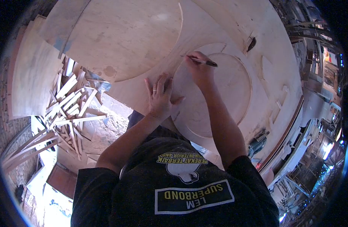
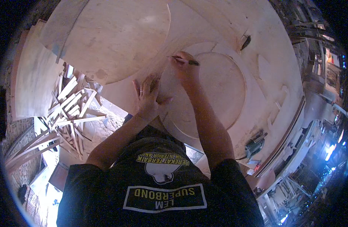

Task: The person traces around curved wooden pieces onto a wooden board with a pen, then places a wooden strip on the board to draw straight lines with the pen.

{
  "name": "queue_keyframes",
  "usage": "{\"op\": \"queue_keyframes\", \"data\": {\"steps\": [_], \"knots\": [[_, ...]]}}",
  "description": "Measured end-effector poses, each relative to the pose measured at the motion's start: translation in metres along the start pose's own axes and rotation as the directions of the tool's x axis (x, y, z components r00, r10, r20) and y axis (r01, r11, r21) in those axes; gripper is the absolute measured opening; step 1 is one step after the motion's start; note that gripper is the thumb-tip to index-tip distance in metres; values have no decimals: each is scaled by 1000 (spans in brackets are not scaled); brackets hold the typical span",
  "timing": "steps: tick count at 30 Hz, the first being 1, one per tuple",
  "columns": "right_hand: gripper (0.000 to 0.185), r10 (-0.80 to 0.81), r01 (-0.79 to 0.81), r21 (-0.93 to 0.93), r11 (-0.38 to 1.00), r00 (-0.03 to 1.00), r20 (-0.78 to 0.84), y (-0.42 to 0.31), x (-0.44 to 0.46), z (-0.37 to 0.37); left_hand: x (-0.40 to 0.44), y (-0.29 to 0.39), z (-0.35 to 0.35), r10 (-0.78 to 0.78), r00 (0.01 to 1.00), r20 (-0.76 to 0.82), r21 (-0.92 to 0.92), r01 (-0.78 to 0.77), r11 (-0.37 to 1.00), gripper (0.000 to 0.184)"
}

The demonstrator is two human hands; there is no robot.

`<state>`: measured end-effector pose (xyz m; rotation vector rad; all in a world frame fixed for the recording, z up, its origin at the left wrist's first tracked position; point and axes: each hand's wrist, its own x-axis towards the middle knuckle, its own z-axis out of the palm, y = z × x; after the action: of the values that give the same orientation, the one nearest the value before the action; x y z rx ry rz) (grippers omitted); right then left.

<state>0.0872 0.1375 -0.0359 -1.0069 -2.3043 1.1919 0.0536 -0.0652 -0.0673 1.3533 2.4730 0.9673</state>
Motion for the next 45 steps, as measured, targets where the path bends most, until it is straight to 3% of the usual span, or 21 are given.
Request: {"op": "queue_keyframes", "data": {"steps": [2, 5, 8, 11, 14, 17, 20, 25, 27, 29, 30, 31, 33, 35, 38, 39, 42, 44, 45], "knots": [[17, -147, 149, -55, 987, 989, 30, -1, 10, 9, 1, 2, -3, 1, 1000, 0, -4, -1, 1000, 86], [20, -245, 233, -221, 947, 969, -26, -7, 17, 14, 1, 2, -4, -21, 999, 43, -9, 21, 1000, 85], [21, -224, 214, -175, 961, 974, -37, 5, 21, 20, -2, 0, -4, -53, 994, 91, -1, 54, 999, 94], [21, -300, 291, -192, 937, 954, -19, 7, 21, 17, -3, -1, -2, -35, 997, 67, 3, 35, 999, 91], [9, -302, 282, -326, 902, 953, -11, 11, 18, 11, -1, 1, -4, -11, 1000, 18, -14, 11, 1000, 81], [9, -181, 166, -193, 967, 981, -63, 2, 21, 10, 0, 1, -5, -8, 1000, 23, -17, 8, 1000, 80], [17, -361, 361, -218, 907, 932, 40, 24, 21, 18, 0, 1, -6, -8, 1000, 28, -17, 8, 1000, 81], [19, 9, -45, -122, 991, 960, -280, 2, -6, -16, 3, 1, -6, -5, 999, 44, -45, 7, 999, 85], [17, 285, -228, 185, 956, 873, -397, 12, -30, -57, 0, -5, -5, 4, 998, 56, -62, 0, 998, 84], [23, 360, -216, 329, 919, 800, -480, 40, -73, -96, -1, -6, -6, 11, 998, 64, -93, -5, 996, 81], [26, 435, -430, 123, 894, 770, -467, 38, -99, -120, 1, -6, -10, 19, 996, 87, -82, -12, 997, 81], [30, 215, -450, -296, 843, 785, -581, 43, -128, -134, 3, -5, -16, 25, 994, 109, -72, -17, 997, 80], [34, 296, -641, -402, 654, 706, -644, 77, -198, -158, 9, -4, -21, 3, 991, 133, -115, 12, 993, 79], [37, 330, -752, -375, 541, 601, -728, 95, -267, -170, 16, -6, -25, -50, 988, 149, -220, 82, 972, 78], [48, 482, -860, -20, 509, 305, -821, 122, -350, -165, 29, -1, -22, -58, 986, 157, -126, 78, 989, 78], [57, 446, -878, -40, 477, 282, -849, 125, -365, -162, 34, -2, -19, -85, 979, 187, -83, 102, 991, 79], [64, 464, -821, 52, 568, 267, -845, 149, -380, -152, 45, 16, -18, -205, 950, 237, 84, 190, 978, 84], [77, 629, -833, 148, 534, 275, -727, 105, -352, -160, 51, 48, -30, -313, 920, 237, 219, 263, 939, 86], [79, 611, -855, 71, 514, 307, -730, 110, -343, -156, 50, 52, -28, -289, 933, 214, 223, 242, 944, 84]]}}
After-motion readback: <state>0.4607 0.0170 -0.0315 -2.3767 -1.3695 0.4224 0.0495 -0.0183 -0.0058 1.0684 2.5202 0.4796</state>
